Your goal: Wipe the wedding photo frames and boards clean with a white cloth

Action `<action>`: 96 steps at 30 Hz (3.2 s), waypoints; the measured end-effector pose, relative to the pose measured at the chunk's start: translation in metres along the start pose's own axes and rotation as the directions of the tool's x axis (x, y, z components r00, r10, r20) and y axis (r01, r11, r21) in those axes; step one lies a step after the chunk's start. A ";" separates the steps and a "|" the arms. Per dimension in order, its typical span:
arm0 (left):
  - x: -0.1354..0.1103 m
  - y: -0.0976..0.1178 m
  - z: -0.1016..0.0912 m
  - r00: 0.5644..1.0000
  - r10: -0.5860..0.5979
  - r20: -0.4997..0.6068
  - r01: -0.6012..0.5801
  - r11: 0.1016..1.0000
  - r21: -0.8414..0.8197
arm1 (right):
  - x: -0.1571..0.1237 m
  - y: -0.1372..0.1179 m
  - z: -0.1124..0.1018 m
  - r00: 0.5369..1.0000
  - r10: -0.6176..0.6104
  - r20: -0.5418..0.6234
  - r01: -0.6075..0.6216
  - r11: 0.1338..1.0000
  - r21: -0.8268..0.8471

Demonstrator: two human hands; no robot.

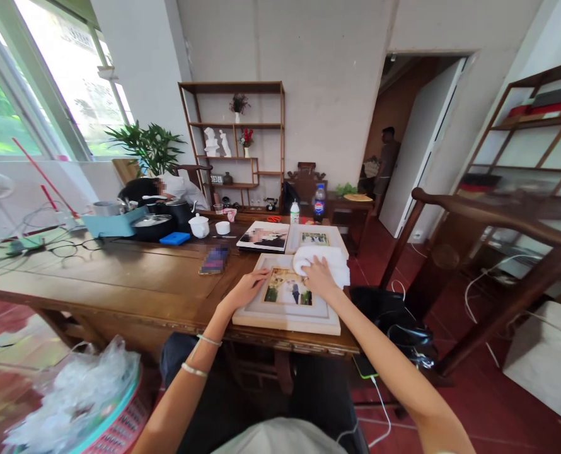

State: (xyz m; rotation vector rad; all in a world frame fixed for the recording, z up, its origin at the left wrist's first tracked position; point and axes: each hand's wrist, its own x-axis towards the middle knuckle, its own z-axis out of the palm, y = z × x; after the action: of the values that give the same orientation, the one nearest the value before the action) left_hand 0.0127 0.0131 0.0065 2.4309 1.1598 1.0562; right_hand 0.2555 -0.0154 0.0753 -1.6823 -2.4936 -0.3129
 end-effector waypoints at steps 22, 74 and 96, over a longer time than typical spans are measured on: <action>0.001 -0.003 0.000 0.999 0.007 0.041 -0.008 0.999 0.031 | -0.024 -0.008 0.008 0.997 -0.037 -0.072 0.038 0.999 0.003; 0.000 -0.004 0.001 0.999 0.030 0.026 -0.031 0.999 0.020 | -0.084 -0.066 -0.015 0.972 -0.222 -0.076 0.232 0.957 0.175; 0.003 -0.004 0.002 1.000 -0.008 0.019 0.008 1.000 0.007 | -0.074 -0.066 -0.035 0.951 -0.293 0.098 0.283 0.954 0.100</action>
State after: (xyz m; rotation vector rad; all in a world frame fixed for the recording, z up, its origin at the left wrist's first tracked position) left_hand 0.0135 0.0184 0.0046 2.4346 1.1681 1.0267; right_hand 0.2217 -0.1136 0.0864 -1.3375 -2.7940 -0.1379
